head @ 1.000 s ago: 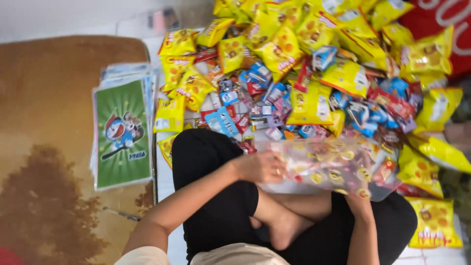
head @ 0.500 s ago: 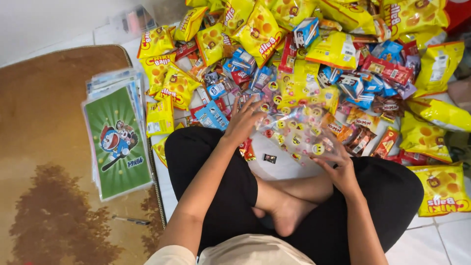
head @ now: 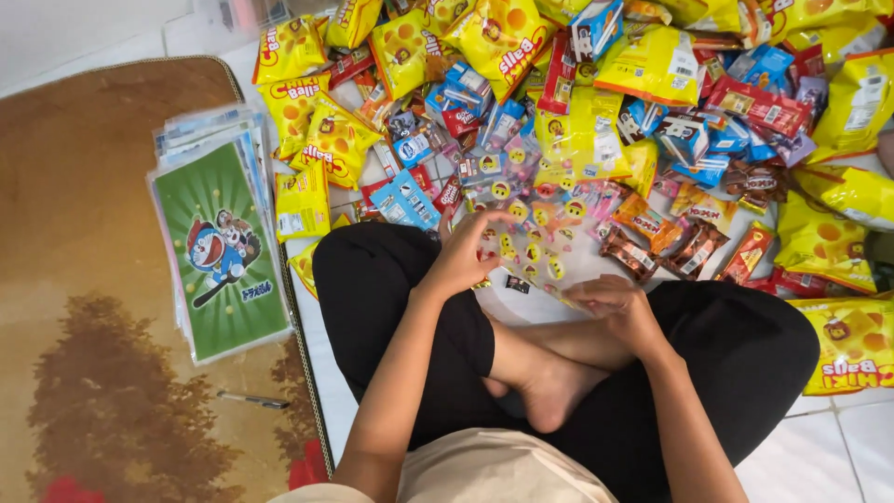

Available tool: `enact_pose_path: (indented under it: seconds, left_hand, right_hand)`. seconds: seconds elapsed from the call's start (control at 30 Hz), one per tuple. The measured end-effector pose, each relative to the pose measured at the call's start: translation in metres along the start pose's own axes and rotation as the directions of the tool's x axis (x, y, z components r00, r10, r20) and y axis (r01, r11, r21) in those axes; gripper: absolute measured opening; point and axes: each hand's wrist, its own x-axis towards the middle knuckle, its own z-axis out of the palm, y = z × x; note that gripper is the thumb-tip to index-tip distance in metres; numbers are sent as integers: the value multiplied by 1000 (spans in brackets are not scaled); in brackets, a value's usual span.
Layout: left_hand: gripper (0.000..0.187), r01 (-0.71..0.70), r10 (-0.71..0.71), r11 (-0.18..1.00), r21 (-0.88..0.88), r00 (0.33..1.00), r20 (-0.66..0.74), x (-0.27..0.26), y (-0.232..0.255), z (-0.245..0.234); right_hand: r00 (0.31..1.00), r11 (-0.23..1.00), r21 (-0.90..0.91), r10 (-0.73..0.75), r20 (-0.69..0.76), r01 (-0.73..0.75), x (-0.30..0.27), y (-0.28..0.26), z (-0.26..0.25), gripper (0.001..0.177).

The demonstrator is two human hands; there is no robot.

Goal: The person packs various small snack packets and candies into larger decorative plastic bags by hand, filling each bag with multiple snack items, then straightening the filled bags.

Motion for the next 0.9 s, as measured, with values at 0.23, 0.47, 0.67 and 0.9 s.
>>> enact_pose_path:
  seconds: [0.23, 0.47, 0.67, 0.9]
  left_hand:
    - [108, 96, -95, 991, -98, 995, 6, -15, 15, -7]
    - [58, -24, 26, 992, -126, 1000, 12, -27, 21, -24]
    - [32, -68, 59, 996, -64, 990, -131, -33, -6, -10]
    - [50, -77, 114, 983, 168, 968, -224, -30, -24, 9]
  right_hand:
    - [994, 978, -180, -99, 56, 107, 0, -34, 6, 29]
    - [996, 984, -166, 55, -71, -66, -4, 0, 6, 24]
    - [944, 985, -75, 124, -307, -154, -3, 23, 6, 24]
    - [940, 967, -47, 233, -248, -252, -6, 41, 16, 29]
